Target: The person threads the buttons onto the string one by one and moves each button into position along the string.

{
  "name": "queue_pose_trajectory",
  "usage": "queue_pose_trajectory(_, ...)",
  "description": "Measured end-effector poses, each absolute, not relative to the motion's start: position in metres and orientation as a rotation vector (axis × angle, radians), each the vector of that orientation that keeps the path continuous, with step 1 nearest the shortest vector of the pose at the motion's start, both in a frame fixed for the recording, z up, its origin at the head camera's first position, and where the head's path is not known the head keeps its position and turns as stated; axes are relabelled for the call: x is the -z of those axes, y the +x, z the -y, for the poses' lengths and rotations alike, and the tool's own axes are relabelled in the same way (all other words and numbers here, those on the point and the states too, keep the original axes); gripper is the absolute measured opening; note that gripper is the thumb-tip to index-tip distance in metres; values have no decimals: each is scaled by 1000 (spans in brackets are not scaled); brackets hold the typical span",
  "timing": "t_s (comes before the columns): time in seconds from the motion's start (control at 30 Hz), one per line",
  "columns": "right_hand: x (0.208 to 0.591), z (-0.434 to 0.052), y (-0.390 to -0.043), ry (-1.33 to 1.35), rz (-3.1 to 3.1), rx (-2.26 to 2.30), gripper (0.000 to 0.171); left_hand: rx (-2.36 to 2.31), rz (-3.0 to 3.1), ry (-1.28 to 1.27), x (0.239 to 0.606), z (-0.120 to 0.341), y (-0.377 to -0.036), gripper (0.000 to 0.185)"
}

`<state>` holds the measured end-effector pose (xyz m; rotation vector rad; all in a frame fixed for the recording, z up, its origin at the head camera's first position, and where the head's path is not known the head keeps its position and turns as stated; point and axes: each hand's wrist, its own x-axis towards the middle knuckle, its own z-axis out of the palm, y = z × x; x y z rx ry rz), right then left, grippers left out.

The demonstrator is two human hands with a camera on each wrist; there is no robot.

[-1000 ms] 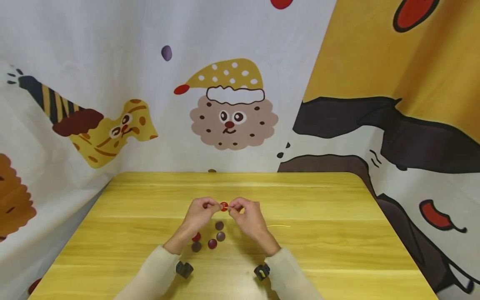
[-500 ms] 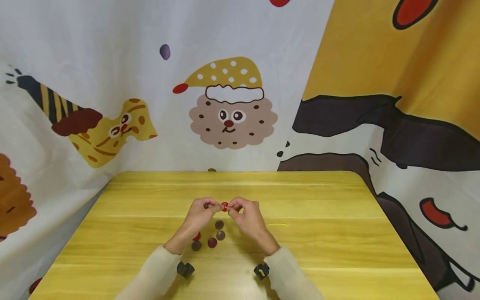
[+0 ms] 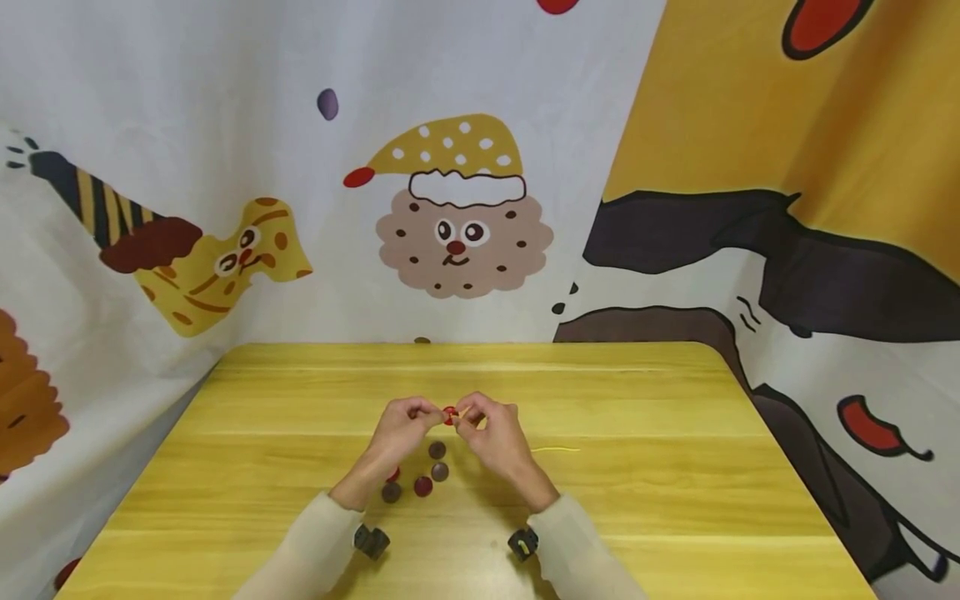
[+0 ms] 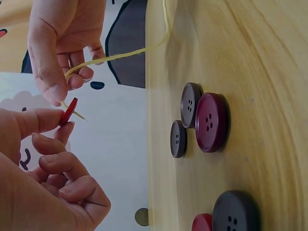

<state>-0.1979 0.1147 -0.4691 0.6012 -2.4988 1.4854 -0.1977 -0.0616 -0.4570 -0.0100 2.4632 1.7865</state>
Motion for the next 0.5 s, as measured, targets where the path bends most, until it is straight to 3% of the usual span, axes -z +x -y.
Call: queue_pose_trajectory(0.5, 469, -110, -198, 630, 2575, -1405, 31, -1787, -2471, -56, 460, 60, -198, 12)
